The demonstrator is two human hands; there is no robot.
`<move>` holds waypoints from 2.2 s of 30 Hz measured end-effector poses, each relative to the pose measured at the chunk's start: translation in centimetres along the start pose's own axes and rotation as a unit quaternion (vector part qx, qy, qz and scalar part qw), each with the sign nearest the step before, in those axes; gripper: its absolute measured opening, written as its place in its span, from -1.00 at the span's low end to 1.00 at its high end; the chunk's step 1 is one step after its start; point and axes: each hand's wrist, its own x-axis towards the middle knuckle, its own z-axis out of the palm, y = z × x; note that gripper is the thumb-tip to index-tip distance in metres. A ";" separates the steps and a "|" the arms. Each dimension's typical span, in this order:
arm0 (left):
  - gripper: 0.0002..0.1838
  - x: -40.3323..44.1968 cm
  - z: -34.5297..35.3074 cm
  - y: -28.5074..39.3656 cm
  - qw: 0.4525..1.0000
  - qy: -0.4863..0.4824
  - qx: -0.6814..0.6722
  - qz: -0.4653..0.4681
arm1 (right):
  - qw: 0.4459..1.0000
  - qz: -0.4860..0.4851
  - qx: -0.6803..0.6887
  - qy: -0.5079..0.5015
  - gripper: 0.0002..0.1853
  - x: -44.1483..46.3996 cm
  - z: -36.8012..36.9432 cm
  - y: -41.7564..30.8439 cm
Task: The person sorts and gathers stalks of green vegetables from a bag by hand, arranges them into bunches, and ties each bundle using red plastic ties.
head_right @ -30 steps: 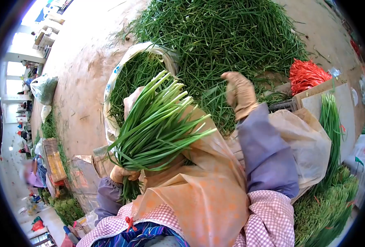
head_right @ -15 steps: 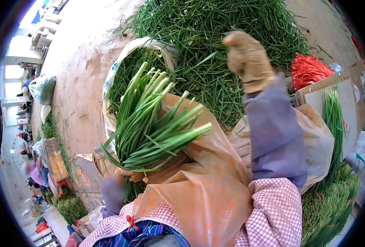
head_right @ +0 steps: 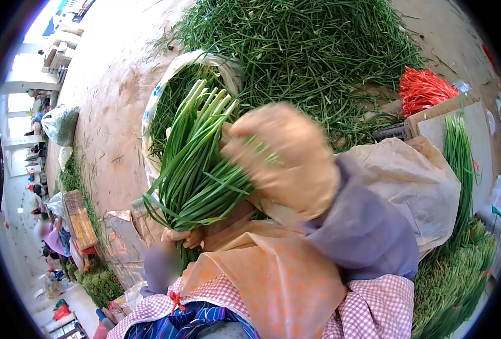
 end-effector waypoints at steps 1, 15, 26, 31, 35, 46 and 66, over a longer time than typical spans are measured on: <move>-0.77 0.0 0.2 -0.2 1.000 0.003 0.010 0.004 | 0.995 0.041 -0.038 -0.081 -0.64 -0.7 1.5 -0.4; -0.88 -0.5 -0.2 -1.1 0.998 0.048 0.027 -0.013 | 0.709 0.468 0.524 -0.067 -0.63 -2.5 7.0 -0.6; -0.86 -0.5 0.5 -1.1 0.996 0.089 0.011 -0.010 | 0.707 0.474 0.525 -0.027 -0.91 -4.3 6.7 2.0; -0.86 -0.3 -0.6 -1.2 0.997 0.066 0.015 -0.023 | 0.678 0.467 0.561 -0.087 -0.83 -3.2 5.4 1.8; -0.85 -0.1 -1.2 -1.3 0.998 0.045 0.013 -0.032 | 0.700 0.470 0.521 -0.134 -0.70 -2.7 5.0 2.3; -0.84 0.3 -2.5 -1.4 0.999 0.001 0.014 -0.043 | 0.762 0.431 0.476 0.084 -0.69 -1.6 -4.0 7.4; -0.80 0.8 -3.9 -1.6 0.991 -0.112 0.022 -0.069 | 0.895 0.442 0.017 0.063 -0.84 -4.3 -0.5 11.3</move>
